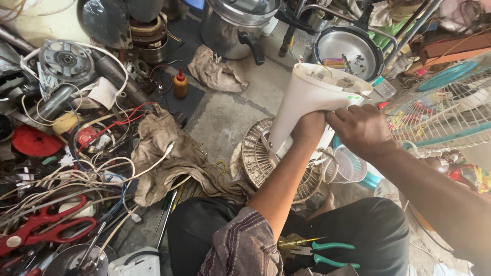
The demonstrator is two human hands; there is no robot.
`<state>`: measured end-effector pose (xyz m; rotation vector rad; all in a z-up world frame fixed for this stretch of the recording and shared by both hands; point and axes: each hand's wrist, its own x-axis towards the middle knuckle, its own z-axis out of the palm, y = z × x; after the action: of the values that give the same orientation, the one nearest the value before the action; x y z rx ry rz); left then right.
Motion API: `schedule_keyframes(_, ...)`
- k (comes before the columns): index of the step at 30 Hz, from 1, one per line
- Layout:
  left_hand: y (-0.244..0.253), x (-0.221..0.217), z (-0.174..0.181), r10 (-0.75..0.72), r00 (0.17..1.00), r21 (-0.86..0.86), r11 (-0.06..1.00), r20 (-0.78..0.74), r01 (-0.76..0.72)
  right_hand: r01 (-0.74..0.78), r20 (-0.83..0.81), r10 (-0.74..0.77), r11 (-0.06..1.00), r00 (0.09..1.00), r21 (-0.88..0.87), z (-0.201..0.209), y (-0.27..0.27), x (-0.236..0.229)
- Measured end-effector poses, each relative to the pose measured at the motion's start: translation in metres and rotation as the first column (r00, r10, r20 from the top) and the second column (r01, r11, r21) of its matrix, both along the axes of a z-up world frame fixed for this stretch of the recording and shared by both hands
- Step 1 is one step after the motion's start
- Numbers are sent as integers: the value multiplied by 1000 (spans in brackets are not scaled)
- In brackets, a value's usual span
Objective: The person sits on the floor in a cluttered workshop and repairs a white electric fan. They use pliers to adjust internal wiring and a screwdriver to tighten screws on the fan's motor housing and casing.
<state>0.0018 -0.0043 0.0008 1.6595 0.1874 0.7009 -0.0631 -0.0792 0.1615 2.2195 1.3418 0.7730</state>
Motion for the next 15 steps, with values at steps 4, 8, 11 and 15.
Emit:
schedule_keyframes(4,-4,6,-5,28,999,169,985,-40,-21,53,13,-53,997,999,-60,-3,-7,-2)
schedule_keyframes(8,-4,4,-9,43,999,231,972,-27,-36,79,-20,-80,995,997,-66,-9,-13,-7)
schedule_keyframes(11,3,-1,1,31,999,104,994,-20,-29,33,-9,-33,997,999,-68,-5,-20,-12)
schedule_keyframes(15,6,-10,9,17,999,55,998,-31,-15,44,-5,-45,996,999,-81,-5,-29,-8)
